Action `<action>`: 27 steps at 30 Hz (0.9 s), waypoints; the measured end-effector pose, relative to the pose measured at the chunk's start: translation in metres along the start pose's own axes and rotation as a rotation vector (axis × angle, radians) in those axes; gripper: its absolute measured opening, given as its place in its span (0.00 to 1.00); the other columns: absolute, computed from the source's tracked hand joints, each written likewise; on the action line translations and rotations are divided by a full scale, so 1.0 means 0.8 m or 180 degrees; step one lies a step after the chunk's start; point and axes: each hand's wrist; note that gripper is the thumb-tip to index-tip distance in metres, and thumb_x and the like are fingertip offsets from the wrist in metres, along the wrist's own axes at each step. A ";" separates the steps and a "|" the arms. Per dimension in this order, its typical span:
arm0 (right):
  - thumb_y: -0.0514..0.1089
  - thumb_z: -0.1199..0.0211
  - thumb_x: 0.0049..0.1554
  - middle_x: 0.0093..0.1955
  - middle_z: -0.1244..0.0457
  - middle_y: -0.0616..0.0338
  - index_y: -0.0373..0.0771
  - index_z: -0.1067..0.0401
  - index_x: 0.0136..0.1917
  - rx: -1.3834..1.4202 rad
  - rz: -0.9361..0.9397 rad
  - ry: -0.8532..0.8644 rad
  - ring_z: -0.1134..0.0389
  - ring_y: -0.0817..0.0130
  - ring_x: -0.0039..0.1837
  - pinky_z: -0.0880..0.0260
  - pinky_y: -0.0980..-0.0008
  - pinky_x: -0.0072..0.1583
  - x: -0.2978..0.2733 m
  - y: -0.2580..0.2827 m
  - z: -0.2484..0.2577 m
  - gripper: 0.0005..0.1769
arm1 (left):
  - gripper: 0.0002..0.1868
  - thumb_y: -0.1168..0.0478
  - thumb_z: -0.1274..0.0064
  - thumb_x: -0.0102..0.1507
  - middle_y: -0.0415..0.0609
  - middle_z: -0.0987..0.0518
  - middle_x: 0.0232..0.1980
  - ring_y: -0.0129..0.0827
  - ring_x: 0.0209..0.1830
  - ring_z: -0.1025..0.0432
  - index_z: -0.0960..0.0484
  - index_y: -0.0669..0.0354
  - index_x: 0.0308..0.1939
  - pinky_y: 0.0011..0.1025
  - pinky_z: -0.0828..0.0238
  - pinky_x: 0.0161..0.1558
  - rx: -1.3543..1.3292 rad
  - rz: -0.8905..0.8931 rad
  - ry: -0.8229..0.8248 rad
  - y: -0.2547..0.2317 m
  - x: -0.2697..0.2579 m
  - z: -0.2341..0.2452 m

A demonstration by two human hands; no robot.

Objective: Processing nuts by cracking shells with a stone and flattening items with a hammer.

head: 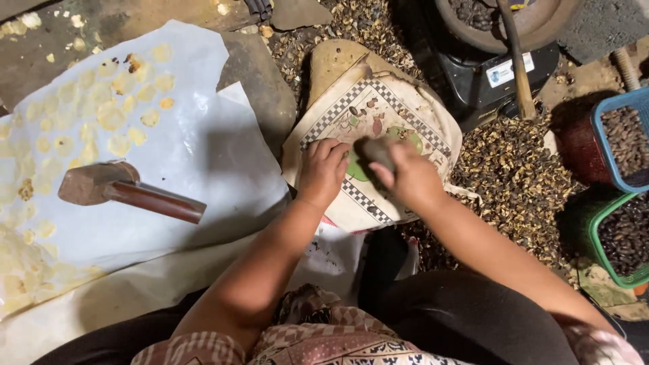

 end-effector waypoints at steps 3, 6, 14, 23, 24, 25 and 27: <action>0.58 0.38 0.62 0.54 0.32 0.36 0.40 0.38 0.70 -0.0150 -0.0055 0.0178 0.26 0.40 0.48 0.24 0.49 0.49 0.001 -0.009 -0.011 0.30 | 0.15 0.64 0.40 0.61 0.44 0.24 0.53 0.43 0.57 0.31 0.17 0.52 0.52 0.41 0.34 0.60 -0.0042 0.0043 -0.0100 0.007 -0.005 -0.006; 0.58 0.39 0.64 0.53 0.32 0.33 0.37 0.41 0.70 0.0283 -0.0534 0.0300 0.27 0.40 0.50 0.24 0.50 0.52 0.008 -0.035 -0.028 0.31 | 0.15 0.65 0.41 0.61 0.44 0.24 0.51 0.43 0.55 0.31 0.16 0.52 0.52 0.40 0.33 0.59 -0.0043 0.0048 -0.0124 0.006 -0.001 0.001; 0.56 0.38 0.63 0.52 0.31 0.29 0.35 0.42 0.69 0.0819 -0.1039 0.0070 0.27 0.38 0.54 0.26 0.51 0.55 0.010 -0.029 -0.032 0.31 | 0.14 0.65 0.43 0.61 0.42 0.23 0.49 0.41 0.55 0.31 0.14 0.49 0.50 0.38 0.32 0.58 0.0122 -0.0042 -0.0173 -0.003 -0.002 -0.003; 0.58 0.38 0.61 0.53 0.31 0.35 0.40 0.40 0.69 0.0733 -0.0683 0.0413 0.26 0.40 0.52 0.24 0.50 0.53 -0.046 -0.054 0.005 0.31 | 0.13 0.64 0.41 0.62 0.45 0.23 0.50 0.43 0.55 0.31 0.16 0.51 0.51 0.38 0.32 0.58 -0.0027 0.0021 -0.0126 0.003 -0.008 -0.008; 0.59 0.38 0.61 0.53 0.30 0.36 0.42 0.38 0.68 0.0607 -0.0501 0.0518 0.26 0.42 0.50 0.23 0.51 0.52 -0.062 -0.053 0.013 0.30 | 0.12 0.64 0.40 0.62 0.45 0.24 0.50 0.43 0.55 0.31 0.16 0.52 0.50 0.39 0.32 0.58 -0.0013 0.0008 -0.0141 0.003 -0.009 -0.009; 0.59 0.39 0.61 0.52 0.30 0.38 0.43 0.37 0.67 0.0465 -0.0285 0.0591 0.25 0.43 0.49 0.23 0.51 0.51 -0.068 -0.054 0.022 0.28 | 0.12 0.64 0.40 0.62 0.45 0.24 0.50 0.43 0.55 0.31 0.15 0.53 0.49 0.39 0.32 0.58 0.0013 -0.0025 -0.0198 0.006 -0.001 -0.009; 0.59 0.38 0.59 0.52 0.30 0.39 0.43 0.36 0.67 0.0223 -0.0031 0.0654 0.25 0.44 0.47 0.23 0.52 0.50 -0.075 -0.049 0.014 0.28 | 0.12 0.65 0.40 0.61 0.43 0.23 0.50 0.42 0.55 0.31 0.14 0.52 0.49 0.38 0.32 0.58 0.0012 -0.0020 -0.0234 0.012 0.006 -0.018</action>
Point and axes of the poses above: each hand's wrist, its own x-axis towards the middle knuckle, its own z-axis out of the back of the hand, y = z × x
